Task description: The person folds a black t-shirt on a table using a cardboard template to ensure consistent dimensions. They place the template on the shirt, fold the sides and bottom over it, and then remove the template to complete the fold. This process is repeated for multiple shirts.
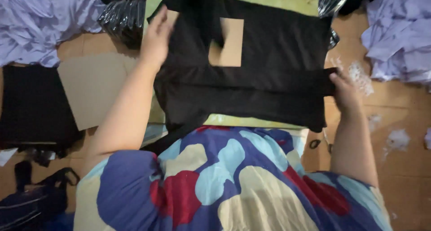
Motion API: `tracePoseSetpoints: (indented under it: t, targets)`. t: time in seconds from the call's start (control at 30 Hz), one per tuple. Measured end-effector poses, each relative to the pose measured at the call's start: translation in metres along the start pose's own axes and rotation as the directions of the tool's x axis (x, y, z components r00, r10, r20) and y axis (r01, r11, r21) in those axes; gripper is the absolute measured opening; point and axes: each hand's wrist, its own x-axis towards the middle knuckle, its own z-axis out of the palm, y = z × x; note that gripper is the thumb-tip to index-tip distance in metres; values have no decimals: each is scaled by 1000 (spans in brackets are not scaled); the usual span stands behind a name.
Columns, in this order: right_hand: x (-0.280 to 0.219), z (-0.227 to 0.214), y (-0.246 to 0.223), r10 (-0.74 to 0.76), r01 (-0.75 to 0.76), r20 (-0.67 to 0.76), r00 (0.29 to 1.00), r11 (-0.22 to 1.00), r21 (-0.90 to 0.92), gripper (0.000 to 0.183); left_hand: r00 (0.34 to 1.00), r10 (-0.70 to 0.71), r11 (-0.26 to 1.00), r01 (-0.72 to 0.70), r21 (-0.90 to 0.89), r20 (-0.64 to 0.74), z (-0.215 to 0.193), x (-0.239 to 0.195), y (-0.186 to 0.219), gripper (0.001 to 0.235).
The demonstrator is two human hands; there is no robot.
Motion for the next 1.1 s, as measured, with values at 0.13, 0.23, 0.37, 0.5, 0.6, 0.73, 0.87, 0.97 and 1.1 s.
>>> tracePoseSetpoints:
  t: [0.13, 0.23, 0.37, 0.5, 0.6, 0.73, 0.87, 0.97, 1.1]
  targets:
    - [-21, 24, -25, 140, -143, -37, 989, 985, -92, 25, 1000, 18, 657, -5, 754, -9, 12, -34, 8, 59]
    - [-30, 35, -40, 171, -188, -100, 980, 962, -197, 29, 997, 54, 536, 10, 844, -46, 1, -37, -11, 54]
    - [-22, 38, -38, 131, -189, -195, 972, 930, -314, 16, 968, -142, 548, 249, 799, -205, -5, -48, 4, 48]
    - [-6, 13, 9, 44, -96, -269, 962, 978, -186, 13, 979, -103, 431, 204, 879, -177, -36, -41, -34, 51]
    - [-37, 44, -34, 49, -118, -245, 968, 954, -275, 21, 957, -233, 552, 275, 787, -171, -33, -60, 1, 46]
    - [-11, 13, 14, -86, -22, -235, 968, 907, -422, 21, 960, -233, 635, 270, 724, -154, -54, -54, -29, 35]
    - [16, -8, 51, -202, 38, -196, 960, 783, -621, 23, 976, -123, 566, 220, 794, -182, -32, -65, -16, 38]
    - [20, -9, 57, -293, 46, -217, 931, 685, -727, 24, 979, -53, 539, 192, 820, -195, -22, -73, -6, 32]
    - [-15, 0, 25, -345, 41, -193, 919, 570, -821, 28, 978, -64, 515, 202, 833, -197, -17, -98, 9, 35]
